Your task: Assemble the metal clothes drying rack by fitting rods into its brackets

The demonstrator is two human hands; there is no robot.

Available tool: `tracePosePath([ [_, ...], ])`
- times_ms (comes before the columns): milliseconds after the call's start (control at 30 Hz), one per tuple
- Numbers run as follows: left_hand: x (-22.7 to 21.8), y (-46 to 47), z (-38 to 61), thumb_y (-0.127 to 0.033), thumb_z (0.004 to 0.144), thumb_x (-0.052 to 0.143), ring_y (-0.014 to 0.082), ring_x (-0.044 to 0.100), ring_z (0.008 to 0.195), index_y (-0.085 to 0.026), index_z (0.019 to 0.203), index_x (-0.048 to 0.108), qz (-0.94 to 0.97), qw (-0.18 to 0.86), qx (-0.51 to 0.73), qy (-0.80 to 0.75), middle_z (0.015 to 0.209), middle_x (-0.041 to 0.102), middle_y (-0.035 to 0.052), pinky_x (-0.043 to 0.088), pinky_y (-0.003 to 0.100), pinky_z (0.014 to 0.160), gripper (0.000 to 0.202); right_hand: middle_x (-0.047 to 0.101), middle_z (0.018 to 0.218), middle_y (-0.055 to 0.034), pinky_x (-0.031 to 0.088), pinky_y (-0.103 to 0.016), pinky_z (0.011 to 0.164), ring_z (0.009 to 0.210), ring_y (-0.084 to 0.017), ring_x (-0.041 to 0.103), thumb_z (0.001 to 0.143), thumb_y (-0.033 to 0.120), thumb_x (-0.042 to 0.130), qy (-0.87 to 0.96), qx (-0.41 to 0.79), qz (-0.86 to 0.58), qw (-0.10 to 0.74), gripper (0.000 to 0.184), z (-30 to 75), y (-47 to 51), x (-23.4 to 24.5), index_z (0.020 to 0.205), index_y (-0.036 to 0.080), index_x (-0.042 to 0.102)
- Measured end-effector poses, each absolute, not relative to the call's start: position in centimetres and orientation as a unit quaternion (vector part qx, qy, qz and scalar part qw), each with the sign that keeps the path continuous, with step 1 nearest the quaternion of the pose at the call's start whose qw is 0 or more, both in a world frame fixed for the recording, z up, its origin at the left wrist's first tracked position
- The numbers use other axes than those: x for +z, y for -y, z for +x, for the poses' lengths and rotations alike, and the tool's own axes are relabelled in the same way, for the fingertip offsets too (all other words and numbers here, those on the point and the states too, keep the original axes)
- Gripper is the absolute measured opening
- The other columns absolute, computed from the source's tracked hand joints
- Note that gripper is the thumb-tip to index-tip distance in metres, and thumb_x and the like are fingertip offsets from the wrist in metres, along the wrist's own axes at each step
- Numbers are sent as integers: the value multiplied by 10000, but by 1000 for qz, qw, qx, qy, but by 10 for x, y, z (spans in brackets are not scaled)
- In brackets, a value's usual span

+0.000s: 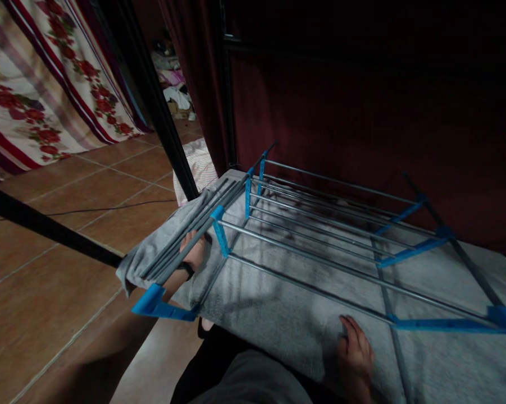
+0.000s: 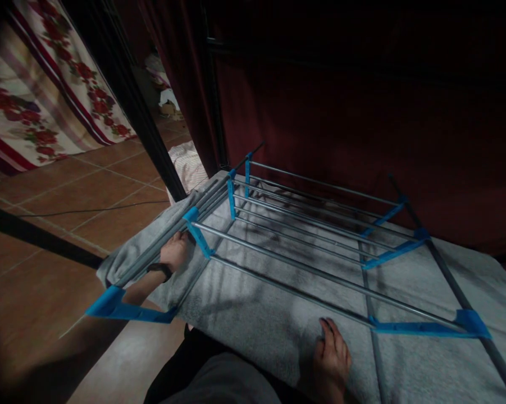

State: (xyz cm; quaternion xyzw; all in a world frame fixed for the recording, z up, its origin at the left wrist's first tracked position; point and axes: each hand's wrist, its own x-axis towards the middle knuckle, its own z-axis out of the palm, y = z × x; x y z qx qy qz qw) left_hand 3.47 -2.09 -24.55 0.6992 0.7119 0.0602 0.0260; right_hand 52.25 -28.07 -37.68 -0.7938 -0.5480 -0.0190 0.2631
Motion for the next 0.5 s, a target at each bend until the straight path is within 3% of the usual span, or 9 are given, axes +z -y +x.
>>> tracePosePath([
  [333,-243,19,31,-108,1001,296,307,579,1084,-40,1205,587,678,9,18,-735,1156,607,220,435,398,892,362,649,1370,-132,414,-538,1046,1147,-311,616,898,363,322,548,-31,-794,262,557,517,281,-374,1340,198,619],
  [500,-247,21,28,-193,983,392,332,601,1137,-53,1211,571,679,22,25,-733,1166,628,233,463,401,927,321,654,1376,-118,413,-537,1037,1101,-303,630,896,366,328,545,-30,-798,257,548,520,280,-376,1324,204,629],
])
